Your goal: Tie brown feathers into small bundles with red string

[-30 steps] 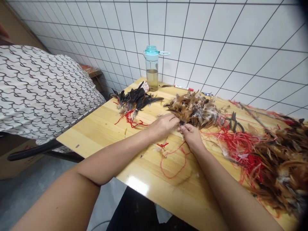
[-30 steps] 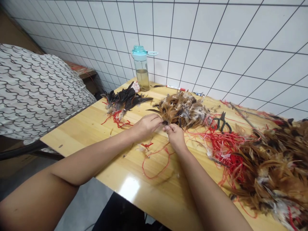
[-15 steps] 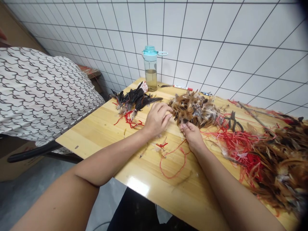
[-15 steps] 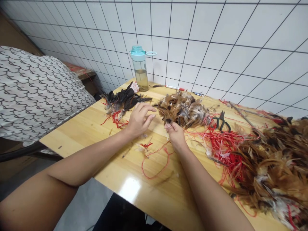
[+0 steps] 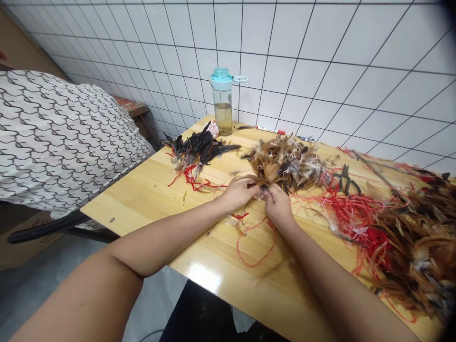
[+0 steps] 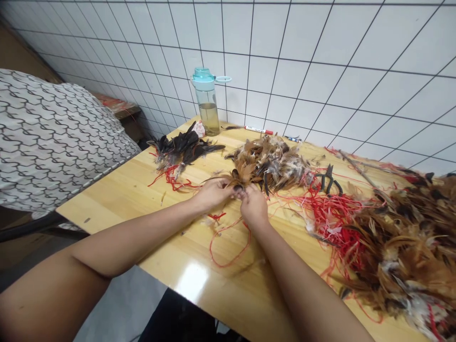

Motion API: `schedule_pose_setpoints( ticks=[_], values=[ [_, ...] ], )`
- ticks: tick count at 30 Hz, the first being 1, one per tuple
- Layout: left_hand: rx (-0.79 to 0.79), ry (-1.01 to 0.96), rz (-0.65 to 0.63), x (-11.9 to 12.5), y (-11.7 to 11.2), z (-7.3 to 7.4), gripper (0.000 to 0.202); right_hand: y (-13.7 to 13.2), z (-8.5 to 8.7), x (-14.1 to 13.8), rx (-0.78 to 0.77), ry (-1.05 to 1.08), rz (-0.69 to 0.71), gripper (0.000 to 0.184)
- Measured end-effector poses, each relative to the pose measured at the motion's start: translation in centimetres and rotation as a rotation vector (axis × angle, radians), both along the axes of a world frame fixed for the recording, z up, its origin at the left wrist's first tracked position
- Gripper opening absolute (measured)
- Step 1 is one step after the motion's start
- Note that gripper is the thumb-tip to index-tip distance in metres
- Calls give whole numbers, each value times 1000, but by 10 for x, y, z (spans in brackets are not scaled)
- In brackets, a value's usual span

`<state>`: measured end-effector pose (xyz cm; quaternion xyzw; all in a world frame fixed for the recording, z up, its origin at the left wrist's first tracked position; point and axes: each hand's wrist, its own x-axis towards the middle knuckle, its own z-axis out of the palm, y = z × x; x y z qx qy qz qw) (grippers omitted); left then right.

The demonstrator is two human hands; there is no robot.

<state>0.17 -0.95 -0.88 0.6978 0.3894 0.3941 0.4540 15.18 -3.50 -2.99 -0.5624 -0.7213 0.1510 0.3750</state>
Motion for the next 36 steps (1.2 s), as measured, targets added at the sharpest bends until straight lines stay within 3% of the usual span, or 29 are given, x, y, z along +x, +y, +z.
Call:
schedule_pose_setpoints(
  ticks=[6,15,18,25,30,36],
  values=[
    [62,-86,22,4,-1,0,11,-2,-4,-2,36,-54,-25,23],
    [71,-140,51,5,3,-1,18,-3,0,0,111,3,-10,26],
    [74,-127,69,4,5,-1,23,-5,4,-1,193,18,1,20],
    [27,-270,-39,3,3,5,31,-8,9,1,302,-112,-70,22],
    [68,-214,-53,1,2,7,31,-7,8,3,227,-38,-53,30],
    [-27,-274,-54,2,1,9,35,-6,9,3,66,201,86,30]
  ],
)
